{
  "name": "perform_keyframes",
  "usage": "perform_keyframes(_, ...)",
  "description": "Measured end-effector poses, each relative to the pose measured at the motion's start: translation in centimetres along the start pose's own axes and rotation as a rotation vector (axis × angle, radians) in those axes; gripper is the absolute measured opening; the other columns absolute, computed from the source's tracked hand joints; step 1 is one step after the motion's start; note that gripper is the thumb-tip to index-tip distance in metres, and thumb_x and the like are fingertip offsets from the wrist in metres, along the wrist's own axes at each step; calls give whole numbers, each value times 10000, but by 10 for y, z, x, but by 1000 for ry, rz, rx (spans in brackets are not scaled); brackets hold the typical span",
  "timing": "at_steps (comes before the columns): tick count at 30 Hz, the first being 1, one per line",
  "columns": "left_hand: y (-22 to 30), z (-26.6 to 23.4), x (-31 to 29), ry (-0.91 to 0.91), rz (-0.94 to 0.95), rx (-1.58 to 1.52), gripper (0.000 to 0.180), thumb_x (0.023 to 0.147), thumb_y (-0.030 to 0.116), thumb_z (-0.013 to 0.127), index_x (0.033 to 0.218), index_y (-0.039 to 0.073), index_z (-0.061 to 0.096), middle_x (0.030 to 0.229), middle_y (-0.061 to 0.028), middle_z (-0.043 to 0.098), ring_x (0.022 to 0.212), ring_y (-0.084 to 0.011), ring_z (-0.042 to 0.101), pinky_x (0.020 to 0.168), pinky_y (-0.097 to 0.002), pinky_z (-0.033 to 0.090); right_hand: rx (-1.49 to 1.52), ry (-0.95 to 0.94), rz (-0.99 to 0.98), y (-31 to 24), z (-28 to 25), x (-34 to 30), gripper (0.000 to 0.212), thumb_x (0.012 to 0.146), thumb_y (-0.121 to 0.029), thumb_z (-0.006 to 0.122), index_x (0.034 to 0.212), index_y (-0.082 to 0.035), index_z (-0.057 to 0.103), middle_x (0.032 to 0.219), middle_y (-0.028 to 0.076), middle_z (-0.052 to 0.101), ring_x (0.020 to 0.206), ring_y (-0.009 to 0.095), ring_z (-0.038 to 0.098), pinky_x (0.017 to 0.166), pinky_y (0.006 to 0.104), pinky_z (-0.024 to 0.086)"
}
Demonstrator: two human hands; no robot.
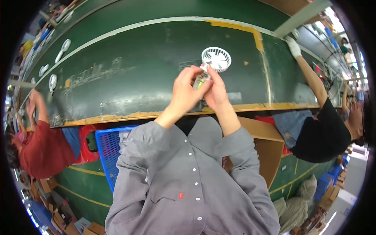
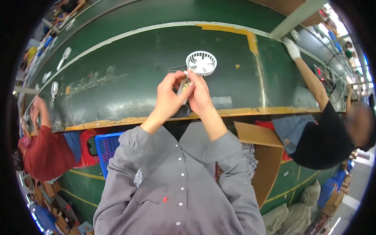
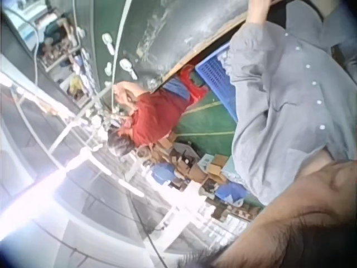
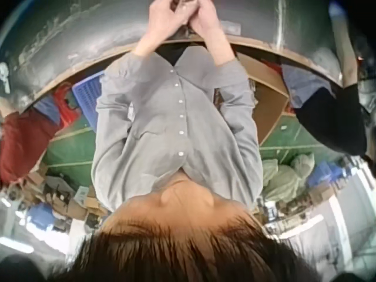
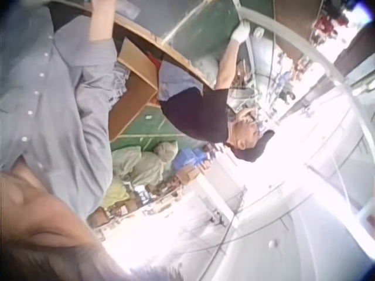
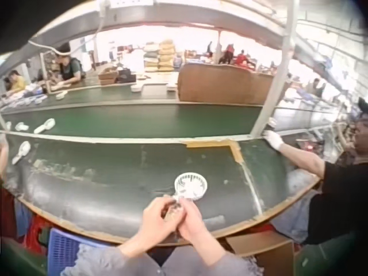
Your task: Assembling small portable fans on an electronics production line.
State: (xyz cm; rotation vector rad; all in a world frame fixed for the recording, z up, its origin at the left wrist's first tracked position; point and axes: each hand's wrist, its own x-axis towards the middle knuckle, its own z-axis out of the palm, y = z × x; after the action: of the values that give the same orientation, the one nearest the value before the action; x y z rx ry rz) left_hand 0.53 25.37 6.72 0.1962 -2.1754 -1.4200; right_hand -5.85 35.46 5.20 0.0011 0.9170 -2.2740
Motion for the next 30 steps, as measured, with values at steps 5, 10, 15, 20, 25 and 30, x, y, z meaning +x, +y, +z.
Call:
perform_keyframes(5,22,15,-15,-114,442,155,336,773,159,750,1070,35,654,1093,-93,671,1048,-298,609,915,-441,456,-19,85,-88,-37,-27,-59,303,1049,-210,466,1305,-48,485,1068,164,668,883,247,681,753,373,567)
perform_keyframes(10,28,13,3,-268,-21,-153,468,845,239,734,1209,-13,583,1181,-165,650,1082,-286,622,940,-396,488,166,-86,117,-50,-47,-98,345,1045,-284,456,1261,-23,523,865,99,615,676,190,602,618,318,494)
perform_keyframes(15,44,27,19,-635,-651,-623,468,910,284,705,1243,-9,556,978,-53,673,863,-60,600,715,-246,508,61,-190,246,-38,-30,-114,396,1041,-351,443,1218,-2,501,830,63,536,674,154,511,620,306,433)
perform_keyframes(20,41,28,6,-251,-435,-706,393,902,134,705,1233,-15,554,1058,-74,675,940,-107,631,823,-269,522,314,-133,204,-15,-46,-124,429,1048,-366,440,1239,12,513,842,40,489,690,134,440,637,282,379)
perform_keyframes(25,42,20,-14,-66,-390,-707,378,918,104,692,1241,-22,542,1094,-82,673,993,-127,637,877,-274,516,409,-141,156,-11,-47,-133,420,1045,-360,446,1239,4,528,840,37,468,688,131,413,632,277,359)
perform_keyframes(30,40,17,-28,74,-372,-706,391,923,131,702,1241,-21,533,1130,-88,656,1027,-129,621,917,-281,503,432,-22,137,-17,-44,-135,370,1045,-338,436,1182,-22,571,840,55,491,675,132,413,623,281,360)
